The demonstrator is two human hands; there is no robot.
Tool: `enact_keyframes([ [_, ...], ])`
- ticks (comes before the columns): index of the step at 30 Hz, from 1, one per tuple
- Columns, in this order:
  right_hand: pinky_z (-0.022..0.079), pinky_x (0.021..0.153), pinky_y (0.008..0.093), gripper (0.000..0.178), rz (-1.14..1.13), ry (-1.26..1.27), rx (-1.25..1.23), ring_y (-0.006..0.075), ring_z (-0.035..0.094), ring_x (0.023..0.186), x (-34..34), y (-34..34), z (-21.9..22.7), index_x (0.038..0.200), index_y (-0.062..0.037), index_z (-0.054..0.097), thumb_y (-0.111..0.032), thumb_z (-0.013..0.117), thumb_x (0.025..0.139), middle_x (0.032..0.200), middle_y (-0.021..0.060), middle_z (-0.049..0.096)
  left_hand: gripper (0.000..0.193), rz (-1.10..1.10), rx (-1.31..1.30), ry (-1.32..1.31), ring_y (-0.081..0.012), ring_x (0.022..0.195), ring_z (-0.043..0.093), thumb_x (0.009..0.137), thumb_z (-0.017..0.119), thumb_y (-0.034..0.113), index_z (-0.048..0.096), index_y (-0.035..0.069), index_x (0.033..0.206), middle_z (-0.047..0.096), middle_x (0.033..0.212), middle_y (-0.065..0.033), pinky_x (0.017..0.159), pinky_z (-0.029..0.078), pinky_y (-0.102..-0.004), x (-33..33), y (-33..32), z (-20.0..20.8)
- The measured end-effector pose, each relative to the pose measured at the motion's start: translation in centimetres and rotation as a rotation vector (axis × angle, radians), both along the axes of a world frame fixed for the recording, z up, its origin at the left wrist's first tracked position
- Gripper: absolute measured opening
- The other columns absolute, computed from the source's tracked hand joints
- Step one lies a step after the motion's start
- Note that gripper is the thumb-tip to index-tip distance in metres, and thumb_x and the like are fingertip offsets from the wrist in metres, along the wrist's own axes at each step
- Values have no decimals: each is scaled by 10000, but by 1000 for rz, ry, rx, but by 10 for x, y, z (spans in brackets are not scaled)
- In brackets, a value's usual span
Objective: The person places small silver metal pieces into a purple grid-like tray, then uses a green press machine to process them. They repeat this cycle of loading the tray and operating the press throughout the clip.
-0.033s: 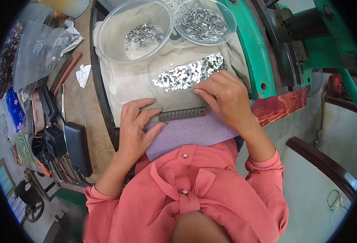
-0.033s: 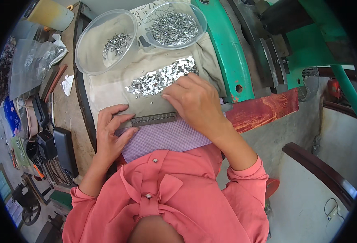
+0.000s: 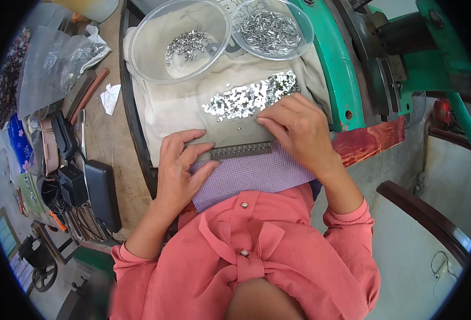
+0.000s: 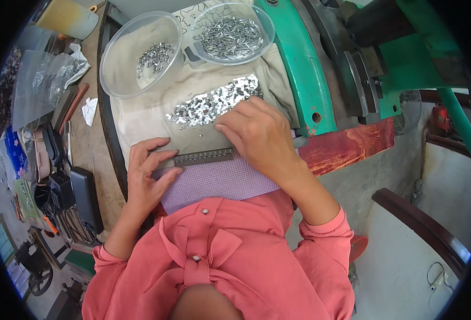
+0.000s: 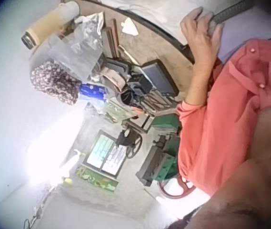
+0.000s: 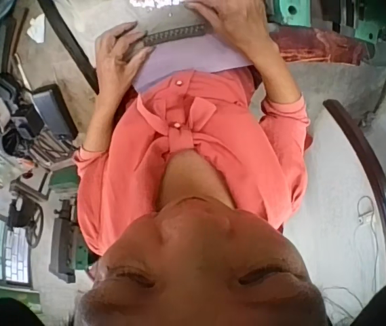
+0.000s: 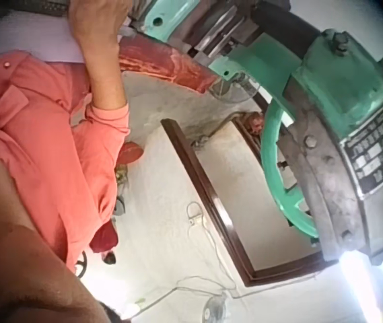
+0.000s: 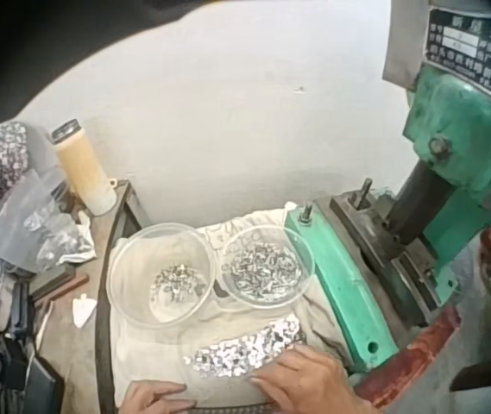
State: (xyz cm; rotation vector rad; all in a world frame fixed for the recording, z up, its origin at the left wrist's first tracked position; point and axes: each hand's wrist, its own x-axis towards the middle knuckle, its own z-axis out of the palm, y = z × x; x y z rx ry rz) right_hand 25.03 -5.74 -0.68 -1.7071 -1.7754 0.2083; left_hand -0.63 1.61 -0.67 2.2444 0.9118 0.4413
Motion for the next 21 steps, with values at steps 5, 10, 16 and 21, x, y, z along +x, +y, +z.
enact_keyframes([
  [5,496,678,392,111,-21,23,9,263,602,766,-3,0,-1,839,-93,724,-122,796,760,782,48,617,355,4,-93,-23,-308,1173,546,685,838,73,744,57,1026,627,1256,-122,985,453,-403,-4,3,1],
  [10,488,687,384,116,-28,-69,5,248,594,773,-5,0,3,832,-99,721,-123,803,754,772,33,600,313,25,-194,-54,-305,1181,541,690,832,63,747,55,990,625,1258,-115,1014,429,-397,-3,5,3],
  [16,478,701,383,112,-42,-94,-17,244,580,799,-7,1,7,828,-98,726,-117,807,753,781,27,600,269,8,-185,-68,-301,1189,528,698,830,52,749,50,954,623,1267,-113,1013,424,-396,-6,5,0],
  [21,473,716,386,101,-56,-54,-16,253,579,815,-6,0,3,824,-94,735,-112,810,757,790,34,607,264,-14,-146,-67,-313,1180,532,693,833,41,747,50,942,625,1269,-119,993,438,-402,-5,4,0],
])
